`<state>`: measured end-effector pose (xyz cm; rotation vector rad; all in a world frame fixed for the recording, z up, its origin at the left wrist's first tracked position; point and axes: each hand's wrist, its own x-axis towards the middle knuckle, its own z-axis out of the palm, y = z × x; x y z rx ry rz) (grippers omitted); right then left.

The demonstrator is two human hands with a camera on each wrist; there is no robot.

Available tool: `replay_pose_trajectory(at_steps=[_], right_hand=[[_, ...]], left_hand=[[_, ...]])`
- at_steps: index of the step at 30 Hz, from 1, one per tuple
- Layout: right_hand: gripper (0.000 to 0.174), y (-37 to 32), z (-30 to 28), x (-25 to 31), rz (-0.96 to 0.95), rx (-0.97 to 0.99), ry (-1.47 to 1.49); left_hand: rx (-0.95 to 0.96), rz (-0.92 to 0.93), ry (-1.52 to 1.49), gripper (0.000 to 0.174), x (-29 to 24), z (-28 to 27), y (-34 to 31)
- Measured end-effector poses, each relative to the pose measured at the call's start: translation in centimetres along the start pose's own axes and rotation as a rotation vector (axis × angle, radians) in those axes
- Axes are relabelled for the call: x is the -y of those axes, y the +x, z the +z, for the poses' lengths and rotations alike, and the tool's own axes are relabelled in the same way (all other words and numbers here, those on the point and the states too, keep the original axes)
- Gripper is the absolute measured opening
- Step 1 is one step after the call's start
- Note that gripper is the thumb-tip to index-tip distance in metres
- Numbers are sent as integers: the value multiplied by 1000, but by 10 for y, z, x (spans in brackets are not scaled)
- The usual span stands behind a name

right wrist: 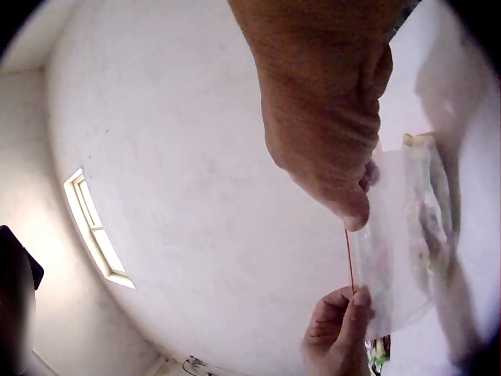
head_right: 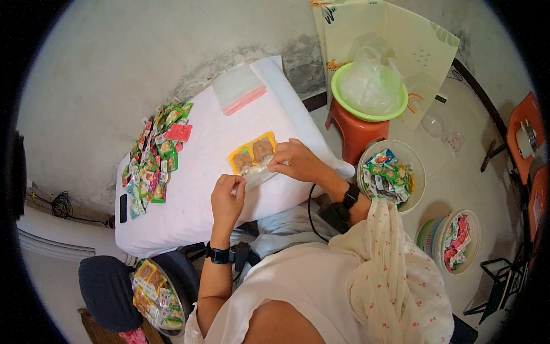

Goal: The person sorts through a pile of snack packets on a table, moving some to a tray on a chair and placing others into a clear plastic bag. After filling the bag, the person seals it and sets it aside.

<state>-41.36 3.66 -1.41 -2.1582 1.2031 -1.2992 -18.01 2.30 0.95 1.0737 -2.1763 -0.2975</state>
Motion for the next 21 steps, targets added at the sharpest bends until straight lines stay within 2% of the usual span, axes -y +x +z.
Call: replay_pose_trajectory(at_steps=[16,21], right_hand=[[10,-6,-8,10,98,102,16],[7,-10,-8,8,60,76,15]], left_hand=[[14,-56,-32,4,10,-20,-25],[17,-82,-40,4,14,-25,-32]])
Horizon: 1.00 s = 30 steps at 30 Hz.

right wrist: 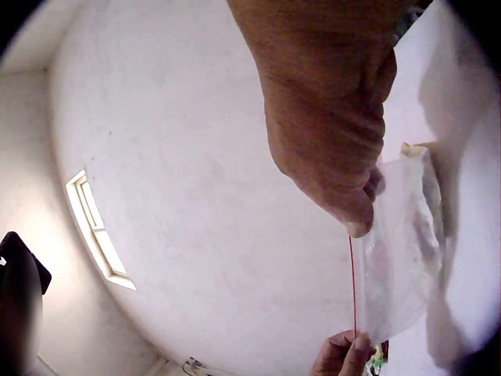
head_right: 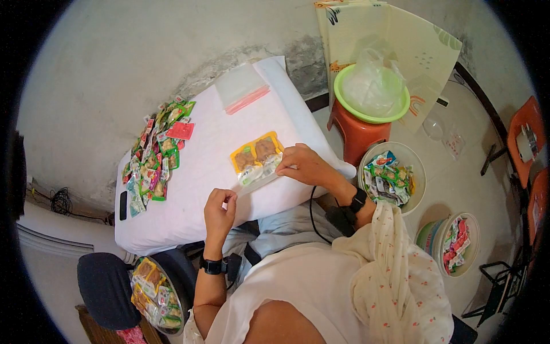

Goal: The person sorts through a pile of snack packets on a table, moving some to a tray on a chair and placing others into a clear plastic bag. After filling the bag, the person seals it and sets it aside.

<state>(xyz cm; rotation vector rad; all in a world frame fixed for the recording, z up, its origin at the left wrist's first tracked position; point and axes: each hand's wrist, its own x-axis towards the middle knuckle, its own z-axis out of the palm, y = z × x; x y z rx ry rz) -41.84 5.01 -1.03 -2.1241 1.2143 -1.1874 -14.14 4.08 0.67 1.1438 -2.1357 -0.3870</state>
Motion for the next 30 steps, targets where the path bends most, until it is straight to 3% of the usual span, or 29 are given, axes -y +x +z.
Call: replay_pose_trajectory(at_steps=[30], right_hand=[[6,-8,-9,-9,58,9,79]], left_hand=[[49,7,69,6,9,-8,-13]])
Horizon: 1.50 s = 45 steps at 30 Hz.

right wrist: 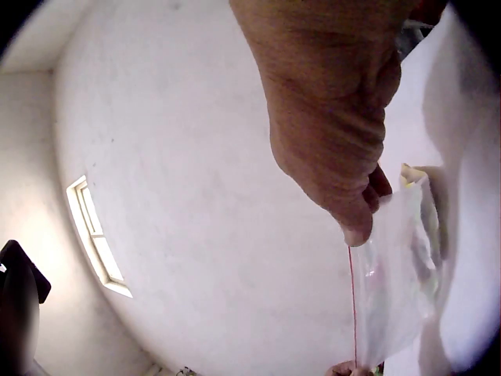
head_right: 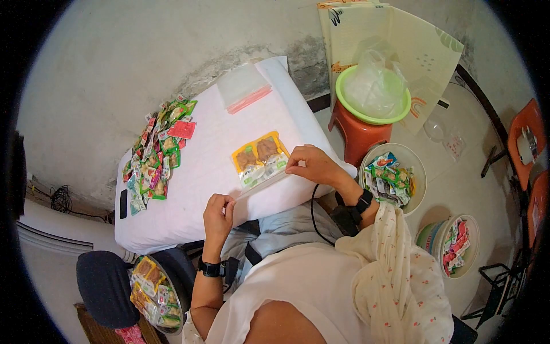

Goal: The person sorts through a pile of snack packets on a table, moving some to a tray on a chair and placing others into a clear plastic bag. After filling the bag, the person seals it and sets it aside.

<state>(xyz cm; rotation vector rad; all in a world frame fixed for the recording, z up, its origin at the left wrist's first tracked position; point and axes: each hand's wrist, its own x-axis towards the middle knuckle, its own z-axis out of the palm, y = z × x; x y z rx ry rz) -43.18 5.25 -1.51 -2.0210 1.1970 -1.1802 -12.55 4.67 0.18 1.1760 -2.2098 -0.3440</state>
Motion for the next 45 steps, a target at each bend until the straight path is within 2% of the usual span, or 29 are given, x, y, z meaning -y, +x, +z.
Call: replay_pose_trajectory(at_steps=[14,20,22,23,25,26,28,29,31,33,35,36,37,38,39,40,41,42,43,45], right_hand=[[8,-6,-4,-7,135,46,172],[10,-3,8,-18,156,-49,289],[12,1,10,-21,330,-68,457],[12,3,13,-25,331,-68,458],[13,9,18,-32,332,-107,498],[13,11,21,-34,332,-103,500],[14,18,26,-37,402,-132,471],[14,21,28,-39,400,-124,473],[15,24,35,-47,470,-175,454],[15,22,36,-64,315,-213,170],[14,24,40,-71,432,-219,80],[13,21,42,-89,378,-243,29],[16,20,44,-93,427,-251,146],[24,18,48,-105,294,-300,4],[32,23,44,-96,598,-233,180],[38,24,39,-106,662,-129,337],[42,35,40,-79,695,-120,309],[44,36,45,-92,650,-137,365],[48,41,54,-91,601,-164,493],[50,48,59,-64,691,-161,628]], left_hand=[[-42,50,-117,5,3,2,-2],[-46,-44,-180,4,17,10,1],[-108,-144,-172,8,20,11,4],[-107,-145,-172,8,20,13,6],[-236,159,129,19,11,17,12],[-237,155,131,19,4,21,15],[-91,373,158,38,-11,33,22],[-94,366,162,38,-17,39,28],[44,364,215,57,-27,51,40],[76,327,191,62,-23,68,48],[91,256,119,71,-2,86,56],[23,221,4,60,0,87,59],[131,103,-212,47,0,83,67],[63,140,-55,38,17,108,64],[-262,289,20,31,18,115,55],[-292,220,74,31,18,111,50],[-260,284,286,38,14,104,54],[-214,365,482,45,12,100,57],[-222,353,494,45,13,100,57],[-234,269,457,47,14,100,56]])
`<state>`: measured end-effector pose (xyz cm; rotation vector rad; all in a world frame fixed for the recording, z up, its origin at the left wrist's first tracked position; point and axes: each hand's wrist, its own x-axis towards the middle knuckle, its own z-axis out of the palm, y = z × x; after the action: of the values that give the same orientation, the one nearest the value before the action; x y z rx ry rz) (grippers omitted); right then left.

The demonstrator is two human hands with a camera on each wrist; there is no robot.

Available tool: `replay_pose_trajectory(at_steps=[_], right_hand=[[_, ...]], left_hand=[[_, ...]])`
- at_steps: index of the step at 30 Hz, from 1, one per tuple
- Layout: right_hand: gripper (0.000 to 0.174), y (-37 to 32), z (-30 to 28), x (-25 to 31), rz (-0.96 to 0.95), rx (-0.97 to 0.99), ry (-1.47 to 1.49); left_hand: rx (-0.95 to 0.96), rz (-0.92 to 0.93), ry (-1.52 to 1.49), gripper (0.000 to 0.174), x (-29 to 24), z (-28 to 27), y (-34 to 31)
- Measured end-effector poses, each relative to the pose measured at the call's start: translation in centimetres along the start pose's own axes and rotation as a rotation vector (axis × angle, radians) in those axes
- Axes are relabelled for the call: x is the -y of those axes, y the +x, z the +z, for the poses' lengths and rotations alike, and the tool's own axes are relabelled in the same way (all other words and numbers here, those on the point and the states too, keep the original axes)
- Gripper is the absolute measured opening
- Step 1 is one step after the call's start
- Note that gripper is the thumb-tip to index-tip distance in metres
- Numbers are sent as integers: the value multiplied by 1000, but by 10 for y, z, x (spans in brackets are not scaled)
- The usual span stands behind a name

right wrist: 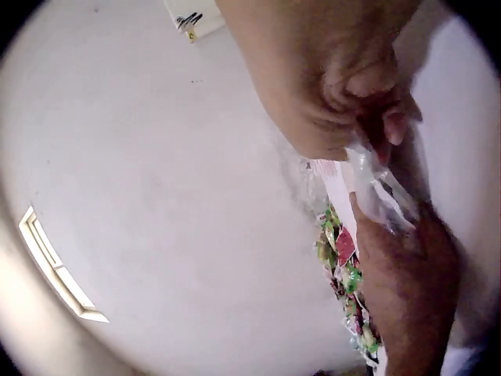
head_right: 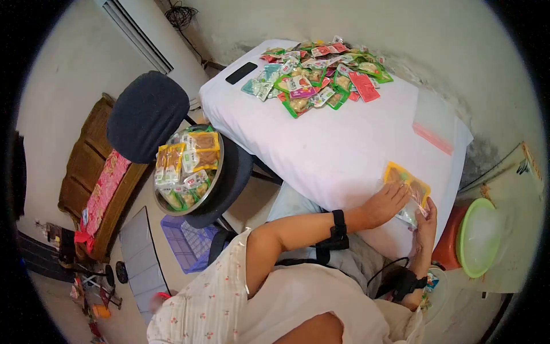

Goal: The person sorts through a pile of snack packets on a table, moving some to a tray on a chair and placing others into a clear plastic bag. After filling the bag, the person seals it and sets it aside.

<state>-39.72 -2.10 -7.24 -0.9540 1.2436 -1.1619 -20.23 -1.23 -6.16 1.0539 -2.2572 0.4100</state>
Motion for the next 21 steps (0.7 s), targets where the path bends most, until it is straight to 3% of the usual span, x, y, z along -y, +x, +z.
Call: replay_pose_trajectory(at_steps=[3,7,11,13,14,16,17,19,20,21], right_hand=[[52,2,9,10,7,95,173],[51,-1,39,33,-68,84,89],[51,-10,77,66,-85,135,-1],[52,-8,97,78,-87,267,-30],[52,-9,112,83,-78,295,-40],[52,-16,145,93,-160,455,-17],[54,-18,159,98,-163,521,-51],[54,-22,184,102,-159,605,-108],[55,-22,193,103,-165,672,-159],[53,-21,200,102,-161,718,-179]], left_hand=[[-29,-36,8,46,11,4,0],[-125,-44,-73,43,33,8,-1],[-201,-161,-273,39,57,-27,-6],[-423,-250,-397,33,72,-42,-15],[-430,-275,-378,33,79,-54,-26],[-128,-717,-544,26,91,-83,-45],[-358,-805,-633,25,101,-85,-61],[-473,-1122,-957,29,111,-120,-97],[-554,-1302,-874,30,109,-155,-107],[-401,-1431,-685,31,126,-155,-149]])
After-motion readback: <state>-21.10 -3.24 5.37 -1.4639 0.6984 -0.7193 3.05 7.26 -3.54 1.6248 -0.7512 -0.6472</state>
